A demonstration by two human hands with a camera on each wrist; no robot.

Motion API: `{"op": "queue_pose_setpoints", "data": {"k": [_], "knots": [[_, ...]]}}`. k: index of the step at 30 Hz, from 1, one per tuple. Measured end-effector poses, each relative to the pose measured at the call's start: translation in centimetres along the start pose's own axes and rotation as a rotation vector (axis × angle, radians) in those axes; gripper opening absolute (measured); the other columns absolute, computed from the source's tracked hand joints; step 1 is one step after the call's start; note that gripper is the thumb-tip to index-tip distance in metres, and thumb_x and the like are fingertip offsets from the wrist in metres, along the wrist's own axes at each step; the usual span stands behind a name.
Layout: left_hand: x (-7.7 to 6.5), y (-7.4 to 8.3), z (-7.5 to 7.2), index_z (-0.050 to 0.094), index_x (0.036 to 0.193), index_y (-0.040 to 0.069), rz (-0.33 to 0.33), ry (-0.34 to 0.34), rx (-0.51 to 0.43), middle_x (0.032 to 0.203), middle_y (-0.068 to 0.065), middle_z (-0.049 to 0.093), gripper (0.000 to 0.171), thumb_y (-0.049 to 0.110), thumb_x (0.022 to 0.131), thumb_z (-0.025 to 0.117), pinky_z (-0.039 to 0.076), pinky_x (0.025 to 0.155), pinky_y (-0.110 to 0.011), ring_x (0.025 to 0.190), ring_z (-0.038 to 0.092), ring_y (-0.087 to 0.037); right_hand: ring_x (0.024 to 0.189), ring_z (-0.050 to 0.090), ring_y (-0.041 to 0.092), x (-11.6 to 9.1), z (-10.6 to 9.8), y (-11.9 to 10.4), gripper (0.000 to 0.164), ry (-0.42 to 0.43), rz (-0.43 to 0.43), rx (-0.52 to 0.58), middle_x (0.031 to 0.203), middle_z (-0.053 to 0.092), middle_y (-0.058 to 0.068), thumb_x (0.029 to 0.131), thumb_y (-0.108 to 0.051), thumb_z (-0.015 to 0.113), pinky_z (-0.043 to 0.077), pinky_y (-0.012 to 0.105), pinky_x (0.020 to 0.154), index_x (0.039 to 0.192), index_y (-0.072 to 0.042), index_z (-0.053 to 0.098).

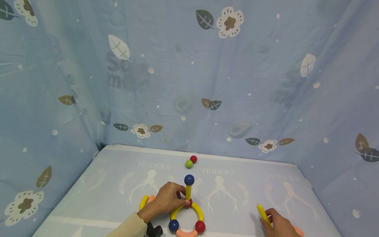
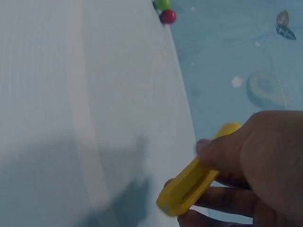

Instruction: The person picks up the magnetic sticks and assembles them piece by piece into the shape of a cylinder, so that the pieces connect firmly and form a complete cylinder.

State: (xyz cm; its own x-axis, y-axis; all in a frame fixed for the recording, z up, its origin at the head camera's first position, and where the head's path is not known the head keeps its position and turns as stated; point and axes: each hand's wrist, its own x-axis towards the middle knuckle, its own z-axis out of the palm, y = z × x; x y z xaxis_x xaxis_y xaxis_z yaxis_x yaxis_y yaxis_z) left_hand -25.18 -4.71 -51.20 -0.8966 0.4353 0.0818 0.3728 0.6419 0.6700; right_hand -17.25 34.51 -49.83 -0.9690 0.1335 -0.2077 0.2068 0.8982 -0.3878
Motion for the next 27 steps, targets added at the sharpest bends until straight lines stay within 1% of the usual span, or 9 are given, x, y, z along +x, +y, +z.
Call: {"op": "queue_pose_setpoints", "data": {"k": [3,6,8,11,14,18,21,25,27], "knots": [[0.0,0.0,0.0,0.078,0.091,0.025,-0.004,-0.004,-0.002,0.079,0.024,0.063,0.021,0.04,0.078,0.083,0.041,0.057,-0.024,0.062,0.05,-0.001,0.06,0.056,0.014,-0.4,0.3,-1.8,0.039,0.051,-0.069,0.071,0.075,0.061,-0.002,0.095,-0.021,0.062,0.047,0.033,0.058,0.109,0.012,0.049],[0.0,-0.1,0.0,0.078,0.091,0.025,-0.004,-0.003,0.0,0.08,0.024,0.063,0.021,0.04,0.078,0.083,0.042,0.057,-0.023,0.062,0.05,-0.001,0.057,0.058,0.013,-0.6,0.9,-3.4,0.039,0.092,-0.103,0.149,0.075,0.064,-0.003,0.099,-0.022,0.057,0.045,0.029,0.055,0.116,0.011,0.045],[0.0,-0.1,0.0,0.078,0.092,0.025,-0.003,-0.002,0.002,0.08,0.024,0.064,0.021,0.04,0.078,0.083,0.042,0.057,-0.023,0.062,0.05,-0.001,0.057,0.06,0.013,-0.7,1.3,-4.2,0.038,0.112,-0.115,0.195,0.076,0.066,-0.002,0.098,-0.019,0.058,0.045,0.027,0.053,0.119,0.009,0.044],[0.0,0.0,0.0,0.078,0.092,0.025,-0.001,-0.001,0.002,0.08,0.024,0.064,0.021,0.039,0.078,0.083,0.042,0.057,-0.023,0.062,0.05,-0.001,0.058,0.059,0.013,-0.7,1.8,-5.4,0.039,0.147,-0.138,0.214,0.081,0.067,0.001,0.094,-0.013,0.065,0.045,0.026,0.052,0.122,0.008,0.047],[-0.1,0.0,0.0,0.078,0.091,0.025,0.0,-0.001,0.0,0.08,0.024,0.064,0.02,0.039,0.078,0.083,0.042,0.057,-0.023,0.061,0.051,-0.001,0.058,0.056,0.012,-0.6,2.2,-6.4,0.039,0.172,-0.154,0.22,0.086,0.067,0.004,0.088,-0.009,0.071,0.046,0.025,0.052,0.119,0.008,0.054],[-0.1,-0.1,0.0,0.078,0.091,0.025,-0.001,-0.001,-0.002,0.08,0.024,0.064,0.019,0.038,0.078,0.084,0.042,0.057,-0.023,0.061,0.051,-0.001,0.059,0.058,0.013,-0.8,2.9,-7.9,0.033,0.17,-0.163,0.295,0.092,0.066,0.007,0.086,-0.005,0.074,0.049,0.024,0.051,0.113,0.007,0.061],[-0.1,-0.1,0.1,0.078,0.091,0.025,-0.002,-0.002,-0.003,0.08,0.024,0.064,0.019,0.038,0.078,0.083,0.042,0.057,-0.023,0.061,0.051,-0.001,0.062,0.061,0.013,-1.0,3.5,-8.8,0.03,0.159,-0.185,0.378,0.097,0.065,0.009,0.084,-0.001,0.075,0.051,0.024,0.052,0.111,0.005,0.063],[-0.1,-0.1,0.1,0.078,0.091,0.025,-0.006,-0.003,-0.005,0.08,0.024,0.064,0.02,0.039,0.078,0.083,0.042,0.057,-0.023,0.062,0.051,-0.001,0.067,0.062,0.011,-1.3,4.0,-10.0,0.03,0.156,-0.239,0.474,0.099,0.062,0.009,0.081,0.005,0.076,0.053,0.023,0.057,0.108,0.0,0.063],[-0.1,0.0,0.1,0.078,0.091,0.025,-0.009,-0.004,-0.006,0.08,0.023,0.064,0.02,0.039,0.078,0.083,0.042,0.057,-0.023,0.062,0.051,-0.001,0.069,0.062,0.01,-1.4,4.2,-10.5,0.031,0.152,-0.261,0.489,0.098,0.061,0.008,0.08,0.005,0.077,0.054,0.023,0.06,0.107,-0.003,0.063]]}}
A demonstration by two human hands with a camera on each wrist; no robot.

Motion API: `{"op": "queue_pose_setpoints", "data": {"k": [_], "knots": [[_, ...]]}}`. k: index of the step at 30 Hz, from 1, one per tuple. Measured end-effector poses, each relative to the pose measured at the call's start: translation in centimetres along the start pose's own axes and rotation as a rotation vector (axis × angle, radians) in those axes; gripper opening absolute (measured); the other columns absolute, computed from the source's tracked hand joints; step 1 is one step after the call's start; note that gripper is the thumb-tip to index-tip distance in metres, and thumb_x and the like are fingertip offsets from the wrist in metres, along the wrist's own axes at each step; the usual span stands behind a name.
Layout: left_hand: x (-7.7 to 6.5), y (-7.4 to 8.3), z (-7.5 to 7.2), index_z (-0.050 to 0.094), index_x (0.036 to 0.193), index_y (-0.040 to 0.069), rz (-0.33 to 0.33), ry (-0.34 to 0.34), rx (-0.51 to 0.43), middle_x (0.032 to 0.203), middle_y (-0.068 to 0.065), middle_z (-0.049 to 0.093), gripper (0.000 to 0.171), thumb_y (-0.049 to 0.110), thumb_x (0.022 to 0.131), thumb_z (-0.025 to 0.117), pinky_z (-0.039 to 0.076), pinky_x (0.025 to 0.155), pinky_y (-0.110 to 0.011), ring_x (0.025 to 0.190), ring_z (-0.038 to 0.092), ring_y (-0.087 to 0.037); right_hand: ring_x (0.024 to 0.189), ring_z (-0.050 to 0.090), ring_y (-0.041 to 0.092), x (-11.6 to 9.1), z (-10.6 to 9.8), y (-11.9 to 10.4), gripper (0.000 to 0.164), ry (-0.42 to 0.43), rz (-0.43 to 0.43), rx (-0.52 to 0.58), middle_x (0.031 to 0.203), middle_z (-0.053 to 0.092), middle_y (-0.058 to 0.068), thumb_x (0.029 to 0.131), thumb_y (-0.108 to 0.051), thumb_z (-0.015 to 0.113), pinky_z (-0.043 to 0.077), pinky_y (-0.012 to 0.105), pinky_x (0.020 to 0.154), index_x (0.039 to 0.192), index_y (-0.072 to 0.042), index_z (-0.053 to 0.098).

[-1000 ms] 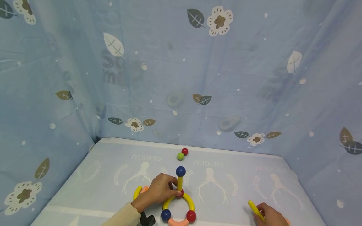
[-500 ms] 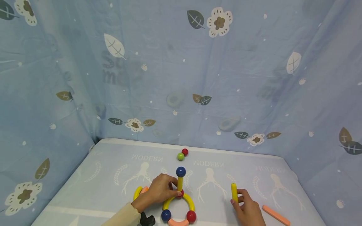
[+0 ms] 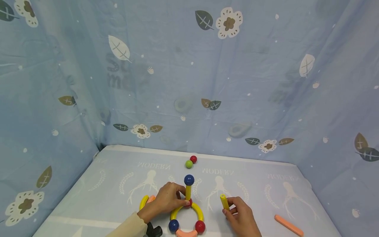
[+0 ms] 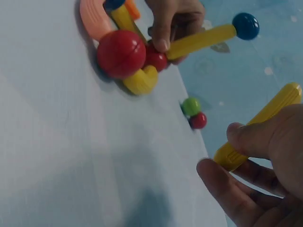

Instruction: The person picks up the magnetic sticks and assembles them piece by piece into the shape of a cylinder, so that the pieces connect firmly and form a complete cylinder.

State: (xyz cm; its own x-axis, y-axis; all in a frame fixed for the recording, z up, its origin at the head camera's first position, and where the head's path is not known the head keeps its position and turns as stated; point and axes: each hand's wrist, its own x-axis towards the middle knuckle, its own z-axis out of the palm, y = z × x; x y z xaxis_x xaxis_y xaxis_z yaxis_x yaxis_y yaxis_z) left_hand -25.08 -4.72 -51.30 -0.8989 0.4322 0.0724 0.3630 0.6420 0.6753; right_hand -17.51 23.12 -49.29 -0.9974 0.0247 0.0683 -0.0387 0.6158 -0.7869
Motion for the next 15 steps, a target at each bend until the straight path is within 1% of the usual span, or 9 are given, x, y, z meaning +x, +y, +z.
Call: {"op": "queue_pose_setpoints", "data": {"k": [5,12,15], "knots": [[0.0,0.0,0.0,0.078,0.091,0.025,-0.004,-0.003,-0.007,0.08,0.023,0.064,0.02,0.039,0.078,0.083,0.042,0.056,-0.023,0.061,0.051,-0.001,0.068,0.06,0.008,0.0,1.0,-0.8,0.029,-0.05,-0.05,-0.02,0.096,0.064,0.004,0.08,-0.002,0.079,0.053,0.023,0.061,0.105,-0.005,0.065],[0.0,0.0,0.0,0.078,0.091,0.024,-0.003,-0.001,-0.011,0.08,0.023,0.064,0.02,0.037,0.078,0.084,0.043,0.057,-0.023,0.062,0.052,-0.001,0.066,0.057,0.005,-0.2,2.0,-1.1,0.03,-0.19,-0.153,-0.005,0.092,0.067,0.0,0.081,-0.017,0.081,0.051,0.022,0.06,0.104,-0.002,0.068],[-0.1,0.1,0.0,0.078,0.092,0.024,-0.005,0.0,-0.004,0.081,0.023,0.064,0.021,0.038,0.077,0.084,0.043,0.057,-0.023,0.062,0.051,0.0,0.065,0.056,0.005,-0.4,2.4,-1.3,0.028,-0.234,-0.194,0.02,0.089,0.066,-0.001,0.083,-0.019,0.08,0.051,0.023,0.059,0.102,-0.002,0.069]]}}
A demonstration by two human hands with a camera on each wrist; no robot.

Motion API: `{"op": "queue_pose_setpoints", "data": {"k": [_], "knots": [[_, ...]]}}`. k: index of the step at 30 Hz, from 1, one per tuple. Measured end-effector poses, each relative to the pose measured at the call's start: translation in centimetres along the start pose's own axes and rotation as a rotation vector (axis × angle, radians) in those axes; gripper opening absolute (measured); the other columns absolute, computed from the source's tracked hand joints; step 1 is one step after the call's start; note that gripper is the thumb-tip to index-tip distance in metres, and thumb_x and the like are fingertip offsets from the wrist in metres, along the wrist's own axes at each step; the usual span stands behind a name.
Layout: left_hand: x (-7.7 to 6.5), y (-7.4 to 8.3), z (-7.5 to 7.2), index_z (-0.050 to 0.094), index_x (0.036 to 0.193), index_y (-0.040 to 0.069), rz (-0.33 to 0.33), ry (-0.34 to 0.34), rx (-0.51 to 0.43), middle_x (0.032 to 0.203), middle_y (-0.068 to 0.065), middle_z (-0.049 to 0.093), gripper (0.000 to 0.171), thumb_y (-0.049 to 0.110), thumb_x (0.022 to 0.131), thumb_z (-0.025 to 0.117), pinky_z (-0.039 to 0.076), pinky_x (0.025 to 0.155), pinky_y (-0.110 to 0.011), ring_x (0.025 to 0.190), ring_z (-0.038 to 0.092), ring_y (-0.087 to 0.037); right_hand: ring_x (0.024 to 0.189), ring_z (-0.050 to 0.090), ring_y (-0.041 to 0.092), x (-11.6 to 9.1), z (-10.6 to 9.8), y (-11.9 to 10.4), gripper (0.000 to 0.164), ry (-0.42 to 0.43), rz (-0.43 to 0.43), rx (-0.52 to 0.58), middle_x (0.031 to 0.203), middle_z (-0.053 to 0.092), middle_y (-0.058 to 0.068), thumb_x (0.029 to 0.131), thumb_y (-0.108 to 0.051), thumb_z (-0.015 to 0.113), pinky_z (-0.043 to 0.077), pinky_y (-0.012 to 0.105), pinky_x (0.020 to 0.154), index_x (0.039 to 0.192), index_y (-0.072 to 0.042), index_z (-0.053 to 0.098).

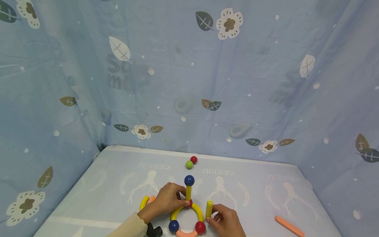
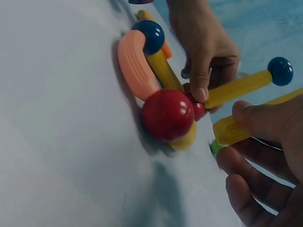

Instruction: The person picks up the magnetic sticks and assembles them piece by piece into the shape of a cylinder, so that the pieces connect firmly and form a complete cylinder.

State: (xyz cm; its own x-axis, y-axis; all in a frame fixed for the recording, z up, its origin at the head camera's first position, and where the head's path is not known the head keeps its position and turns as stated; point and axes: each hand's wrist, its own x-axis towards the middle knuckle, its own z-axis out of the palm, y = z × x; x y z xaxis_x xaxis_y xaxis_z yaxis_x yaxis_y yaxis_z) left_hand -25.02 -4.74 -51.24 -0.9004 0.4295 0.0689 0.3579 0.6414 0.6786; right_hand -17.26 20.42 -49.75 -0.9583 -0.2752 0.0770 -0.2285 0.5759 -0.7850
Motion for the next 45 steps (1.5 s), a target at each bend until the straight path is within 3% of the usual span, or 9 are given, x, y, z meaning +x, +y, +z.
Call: {"op": "queue_pose_setpoints", "data": {"k": [9,18,23,30,45], "knots": [[-0.1,0.0,0.1,0.078,0.092,0.024,-0.005,0.0,-0.005,0.081,0.023,0.065,0.021,0.037,0.078,0.084,0.044,0.057,-0.023,0.062,0.052,0.0,0.065,0.055,0.005,-0.1,0.9,-0.3,0.029,-0.08,-0.055,0.029,0.088,0.067,0.0,0.084,-0.019,0.079,0.051,0.023,0.06,0.104,0.0,0.07],[-0.1,0.0,0.0,0.078,0.091,0.024,0.003,0.006,-0.006,0.08,0.023,0.064,0.019,0.037,0.078,0.083,0.043,0.056,-0.023,0.061,0.052,0.0,0.067,0.057,0.003,-0.2,1.3,-0.2,0.021,-0.09,-0.096,0.015,0.086,0.066,-0.004,0.086,-0.02,0.078,0.051,0.024,0.06,0.098,-0.006,0.069],[-0.1,0.0,-0.1,0.078,0.092,0.024,0.01,0.008,-0.001,0.081,0.023,0.065,0.02,0.037,0.078,0.084,0.043,0.056,-0.023,0.061,0.052,0.0,0.067,0.056,0.004,-0.1,1.4,-0.3,0.02,-0.118,-0.076,0.017,0.086,0.064,-0.007,0.086,-0.023,0.077,0.051,0.023,0.062,0.096,-0.008,0.069],[0.0,0.0,-0.1,0.078,0.091,0.026,0.029,0.007,0.02,0.081,0.025,0.065,0.019,0.038,0.078,0.083,0.042,0.056,-0.023,0.06,0.051,0.002,0.067,0.056,0.002,-0.3,2.0,0.3,0.013,-0.125,-0.15,0.037,0.084,0.064,-0.012,0.086,-0.021,0.077,0.048,0.025,0.058,0.091,-0.015,0.067],[-0.1,-0.3,0.2,0.079,0.093,0.028,0.073,0.03,0.052,0.083,0.026,0.065,0.019,0.04,0.079,0.082,0.04,0.053,-0.021,0.057,0.048,0.003,0.068,0.053,0.001,-0.2,2.1,0.4,0.017,-0.159,-0.141,-0.038,0.081,0.055,-0.015,0.087,-0.027,0.076,0.047,0.023,0.058,0.09,-0.016,0.064]]}}
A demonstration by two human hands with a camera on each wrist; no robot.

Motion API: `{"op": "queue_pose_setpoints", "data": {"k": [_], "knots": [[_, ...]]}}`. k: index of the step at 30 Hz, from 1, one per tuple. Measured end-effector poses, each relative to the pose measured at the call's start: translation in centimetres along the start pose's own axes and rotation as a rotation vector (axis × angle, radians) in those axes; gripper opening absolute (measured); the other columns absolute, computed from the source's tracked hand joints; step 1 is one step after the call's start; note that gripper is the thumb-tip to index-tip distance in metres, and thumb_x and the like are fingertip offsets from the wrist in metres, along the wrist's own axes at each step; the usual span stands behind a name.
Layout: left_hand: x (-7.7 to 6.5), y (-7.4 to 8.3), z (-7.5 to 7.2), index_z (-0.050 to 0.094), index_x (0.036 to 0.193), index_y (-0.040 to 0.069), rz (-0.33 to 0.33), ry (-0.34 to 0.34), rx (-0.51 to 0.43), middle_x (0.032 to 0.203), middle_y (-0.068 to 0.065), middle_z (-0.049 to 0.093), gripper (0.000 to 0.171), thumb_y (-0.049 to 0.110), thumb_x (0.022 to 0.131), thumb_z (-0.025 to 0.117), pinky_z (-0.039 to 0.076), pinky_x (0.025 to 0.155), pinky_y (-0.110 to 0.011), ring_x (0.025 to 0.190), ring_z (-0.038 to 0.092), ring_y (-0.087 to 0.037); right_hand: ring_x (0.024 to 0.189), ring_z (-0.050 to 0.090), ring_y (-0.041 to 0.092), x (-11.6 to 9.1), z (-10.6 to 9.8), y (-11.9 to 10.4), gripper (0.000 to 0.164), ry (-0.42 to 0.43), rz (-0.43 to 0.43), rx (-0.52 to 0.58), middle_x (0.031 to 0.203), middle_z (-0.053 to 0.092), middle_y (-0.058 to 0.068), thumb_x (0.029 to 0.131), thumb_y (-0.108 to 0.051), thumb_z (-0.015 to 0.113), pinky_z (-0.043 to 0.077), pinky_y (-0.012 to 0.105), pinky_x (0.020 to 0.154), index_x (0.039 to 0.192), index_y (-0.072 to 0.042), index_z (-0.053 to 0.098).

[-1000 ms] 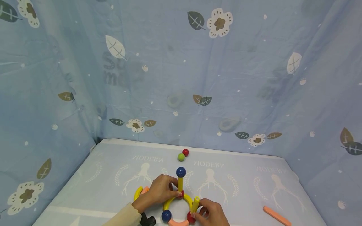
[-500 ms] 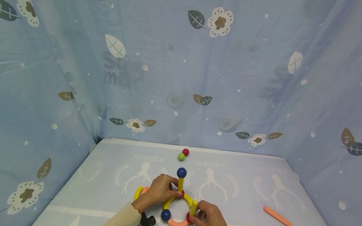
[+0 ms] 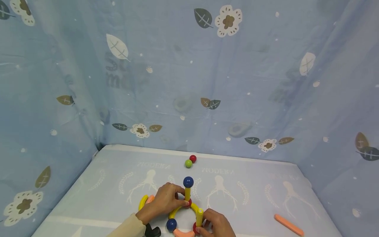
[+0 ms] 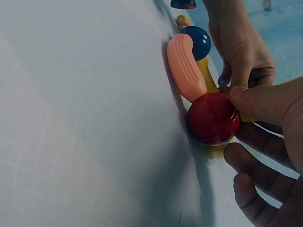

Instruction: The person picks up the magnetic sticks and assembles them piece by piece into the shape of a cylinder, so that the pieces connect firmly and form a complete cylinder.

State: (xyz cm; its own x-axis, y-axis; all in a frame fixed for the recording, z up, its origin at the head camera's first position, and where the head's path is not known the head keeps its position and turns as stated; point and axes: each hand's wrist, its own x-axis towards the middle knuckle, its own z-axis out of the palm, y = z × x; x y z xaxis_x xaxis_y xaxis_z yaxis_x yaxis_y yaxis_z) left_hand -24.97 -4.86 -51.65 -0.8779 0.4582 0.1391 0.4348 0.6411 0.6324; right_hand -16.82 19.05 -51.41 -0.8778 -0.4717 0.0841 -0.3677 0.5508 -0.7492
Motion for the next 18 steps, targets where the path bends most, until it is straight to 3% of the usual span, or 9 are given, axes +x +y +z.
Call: {"op": "queue_pose_setpoints", "data": {"k": [6,15,18], "knots": [[-0.2,-0.1,0.0,0.079,0.093,0.027,0.003,0.015,-0.003,0.082,0.026,0.065,0.02,0.041,0.078,0.082,0.039,0.052,-0.021,0.056,0.047,0.002,0.07,0.054,0.003,0.4,-0.7,-0.3,0.019,-0.085,0.05,0.013,0.083,0.056,-0.013,0.086,-0.027,0.077,0.048,0.024,0.06,0.093,-0.016,0.064],[-0.2,0.0,-0.1,0.079,0.092,0.027,-0.01,0.013,-0.016,0.083,0.025,0.066,0.019,0.04,0.078,0.083,0.039,0.053,-0.022,0.057,0.048,0.002,0.076,0.054,0.017,1.9,-3.5,1.1,0.027,-0.265,0.226,0.075,0.09,0.061,-0.004,0.083,-0.017,0.079,0.051,0.027,0.069,0.108,-0.016,0.069],[-0.1,0.0,-0.1,0.079,0.093,0.026,-0.015,0.008,-0.018,0.083,0.025,0.066,0.021,0.04,0.078,0.083,0.039,0.054,-0.022,0.058,0.048,0.001,0.077,0.057,0.015,3.0,-4.0,2.0,0.025,-0.231,0.141,0.021,0.092,0.064,-0.006,0.084,-0.01,0.075,0.052,0.027,0.071,0.108,-0.014,0.071]]}}
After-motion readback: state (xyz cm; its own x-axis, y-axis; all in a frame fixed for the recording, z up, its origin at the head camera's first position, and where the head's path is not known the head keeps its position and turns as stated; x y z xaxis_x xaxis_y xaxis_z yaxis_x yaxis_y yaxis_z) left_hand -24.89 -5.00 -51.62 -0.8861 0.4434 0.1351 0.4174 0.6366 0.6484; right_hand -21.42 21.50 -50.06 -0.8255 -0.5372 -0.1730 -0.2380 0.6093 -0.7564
